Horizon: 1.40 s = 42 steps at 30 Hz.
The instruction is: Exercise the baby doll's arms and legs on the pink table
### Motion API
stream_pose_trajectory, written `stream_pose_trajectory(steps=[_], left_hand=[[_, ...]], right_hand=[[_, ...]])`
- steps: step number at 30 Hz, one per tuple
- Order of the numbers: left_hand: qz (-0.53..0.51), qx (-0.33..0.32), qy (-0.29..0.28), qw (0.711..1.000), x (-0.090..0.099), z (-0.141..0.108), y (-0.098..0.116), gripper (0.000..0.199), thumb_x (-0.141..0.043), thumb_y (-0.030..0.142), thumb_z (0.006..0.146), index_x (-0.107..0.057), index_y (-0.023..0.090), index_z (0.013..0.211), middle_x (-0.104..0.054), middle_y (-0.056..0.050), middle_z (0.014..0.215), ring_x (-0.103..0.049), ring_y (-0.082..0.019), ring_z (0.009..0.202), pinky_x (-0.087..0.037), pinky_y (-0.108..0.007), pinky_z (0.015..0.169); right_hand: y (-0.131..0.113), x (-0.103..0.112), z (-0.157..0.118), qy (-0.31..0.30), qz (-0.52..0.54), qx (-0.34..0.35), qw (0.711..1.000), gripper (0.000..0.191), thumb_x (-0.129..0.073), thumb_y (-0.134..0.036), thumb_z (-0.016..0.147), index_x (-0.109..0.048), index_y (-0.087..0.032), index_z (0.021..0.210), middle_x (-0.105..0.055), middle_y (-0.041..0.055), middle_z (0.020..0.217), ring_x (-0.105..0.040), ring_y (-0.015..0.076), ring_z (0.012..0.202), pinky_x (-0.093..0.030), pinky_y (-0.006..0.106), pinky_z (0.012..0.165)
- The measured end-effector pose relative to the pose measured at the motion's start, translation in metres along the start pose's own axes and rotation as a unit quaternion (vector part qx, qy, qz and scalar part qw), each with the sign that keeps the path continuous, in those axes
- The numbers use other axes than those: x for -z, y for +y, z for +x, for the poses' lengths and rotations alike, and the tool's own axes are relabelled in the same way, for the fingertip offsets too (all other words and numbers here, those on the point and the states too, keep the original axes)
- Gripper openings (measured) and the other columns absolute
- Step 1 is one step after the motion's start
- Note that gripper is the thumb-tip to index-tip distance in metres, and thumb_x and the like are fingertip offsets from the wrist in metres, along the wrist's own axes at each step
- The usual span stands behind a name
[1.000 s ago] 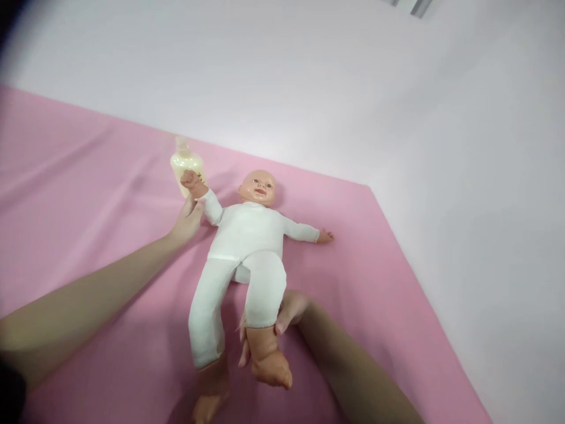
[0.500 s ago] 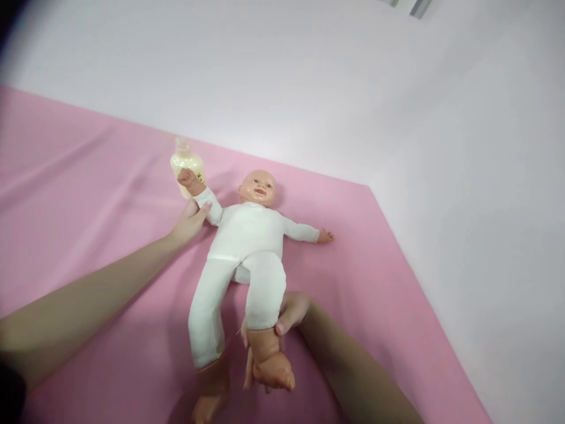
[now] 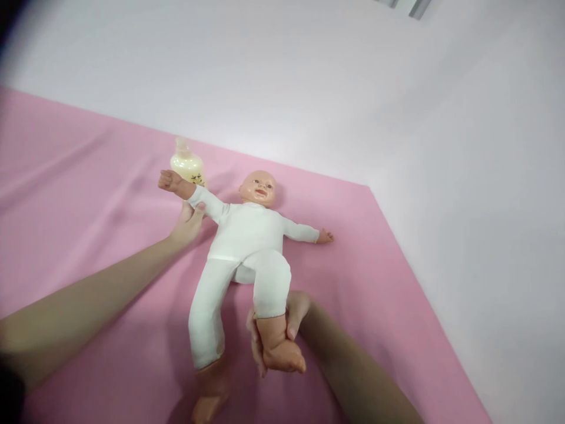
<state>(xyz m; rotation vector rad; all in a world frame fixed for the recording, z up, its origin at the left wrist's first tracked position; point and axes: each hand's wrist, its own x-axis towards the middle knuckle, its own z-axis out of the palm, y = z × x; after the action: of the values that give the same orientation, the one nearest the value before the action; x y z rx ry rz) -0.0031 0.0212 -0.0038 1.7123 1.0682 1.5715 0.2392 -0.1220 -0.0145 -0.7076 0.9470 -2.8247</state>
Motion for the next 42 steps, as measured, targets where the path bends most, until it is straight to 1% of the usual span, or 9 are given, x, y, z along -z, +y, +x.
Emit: stream_pose_trajectory(steps=[4, 6, 8, 12, 17, 21, 27, 32, 42], left_hand=[[0.037, -0.067, -0.059, 0.995, 0.000, -0.003, 0.005, 0.046, -0.039, 0.052, 0.091, -0.049, 0.019, 0.121, -0.058, -0.014, 0.117, -0.051, -0.027, 0.117, -0.038, -0.047, 0.105], [0.064, -0.087, -0.111, 0.988, 0.001, -0.005, 0.008, 0.047, -0.040, 0.049, 0.091, -0.048, 0.017, 0.124, -0.056, -0.015, 0.122, -0.051, -0.028, 0.119, -0.037, -0.048, 0.106], [0.093, -0.111, -0.155, 0.977, 0.002, -0.007, 0.011, 0.048, -0.042, 0.046, 0.091, -0.045, 0.016, 0.128, -0.051, -0.016, 0.128, -0.047, -0.029, 0.123, -0.035, -0.048, 0.108], [0.112, -0.192, -0.214, 0.951, 0.004, -0.009, 0.018, 0.048, -0.047, 0.039, 0.089, -0.043, 0.017, 0.132, -0.047, -0.016, 0.131, -0.044, -0.028, 0.125, -0.035, -0.046, 0.108], [0.163, -0.250, -0.273, 0.915, 0.003, -0.007, 0.025, 0.042, -0.044, 0.032, 0.091, -0.044, 0.023, 0.133, -0.045, -0.015, 0.133, -0.040, -0.028, 0.128, -0.036, -0.048, 0.105], [0.174, -0.282, -0.289, 0.898, 0.002, -0.006, 0.027, 0.039, -0.045, 0.031, 0.091, -0.048, 0.024, 0.129, -0.047, -0.015, 0.130, -0.042, -0.028, 0.125, -0.037, -0.048, 0.103], [0.177, -0.322, -0.291, 0.883, 0.002, -0.004, 0.031, 0.045, -0.050, 0.029, 0.088, -0.043, 0.024, 0.132, -0.046, -0.015, 0.129, -0.042, -0.028, 0.124, -0.038, -0.048, 0.101], [0.174, -0.339, -0.290, 0.878, 0.003, -0.004, 0.034, 0.049, -0.052, 0.027, 0.086, -0.041, 0.024, 0.134, -0.046, -0.015, 0.129, -0.043, -0.028, 0.123, -0.039, -0.048, 0.100], [0.186, -0.332, -0.287, 0.879, 0.003, -0.006, 0.031, 0.048, -0.052, 0.028, 0.087, -0.040, 0.024, 0.134, -0.046, -0.015, 0.130, -0.043, -0.027, 0.123, -0.038, -0.047, 0.100]], right_hand=[[0.003, 0.003, -0.005, -0.003, 0.005, 0.020, 1.000, 0.055, -0.081, -0.028, 0.059, -0.053, -0.014, 0.104, -0.070, 0.0156, 0.095, -0.070, 0.0240, 0.078, -0.057, 0.032, 0.063], [0.004, 0.003, -0.008, -0.016, -0.005, 0.072, 0.997, 0.052, -0.075, -0.037, 0.065, -0.051, -0.014, 0.105, -0.069, 0.0149, 0.095, -0.070, 0.0205, 0.072, -0.057, 0.028, 0.056], [0.004, 0.001, -0.010, 0.001, -0.016, 0.138, 0.990, 0.049, -0.066, -0.046, 0.071, -0.050, -0.014, 0.106, -0.069, 0.0132, 0.093, -0.068, 0.0169, 0.066, -0.054, 0.023, 0.049], [0.001, -0.005, -0.010, 0.104, -0.033, 0.211, 0.971, 0.049, -0.057, -0.059, 0.073, -0.049, -0.017, 0.096, -0.067, 0.0067, 0.076, -0.062, 0.0134, 0.054, -0.048, 0.019, 0.041], [-0.008, -0.013, -0.007, 0.211, -0.037, 0.261, 0.942, 0.044, -0.045, -0.057, 0.078, -0.049, -0.016, 0.094, -0.061, 0.0033, 0.066, -0.047, 0.0093, 0.043, -0.040, 0.018, 0.034], [-0.013, -0.014, -0.006, 0.280, -0.033, 0.263, 0.923, 0.044, -0.046, -0.058, 0.077, -0.051, -0.016, 0.091, -0.055, 0.0005, 0.059, -0.037, 0.0083, 0.042, -0.036, 0.017, 0.032], [-0.015, -0.022, -0.002, 0.386, -0.045, 0.262, 0.884, 0.043, -0.048, -0.059, 0.075, -0.050, -0.017, 0.083, -0.046, -0.0035, 0.052, -0.030, 0.0078, 0.042, -0.031, 0.016, 0.031], [-0.016, -0.027, 0.002, 0.394, -0.061, 0.270, 0.876, 0.042, -0.046, -0.057, 0.077, -0.052, -0.016, 0.085, -0.043, -0.0038, 0.052, -0.028, 0.0082, 0.043, -0.028, 0.015, 0.032], [-0.014, -0.023, -0.001, 0.405, -0.062, 0.267, 0.872, 0.043, -0.046, -0.057, 0.076, -0.053, -0.016, 0.085, -0.045, -0.0026, 0.052, -0.030, 0.0088, 0.043, -0.029, 0.017, 0.033]])
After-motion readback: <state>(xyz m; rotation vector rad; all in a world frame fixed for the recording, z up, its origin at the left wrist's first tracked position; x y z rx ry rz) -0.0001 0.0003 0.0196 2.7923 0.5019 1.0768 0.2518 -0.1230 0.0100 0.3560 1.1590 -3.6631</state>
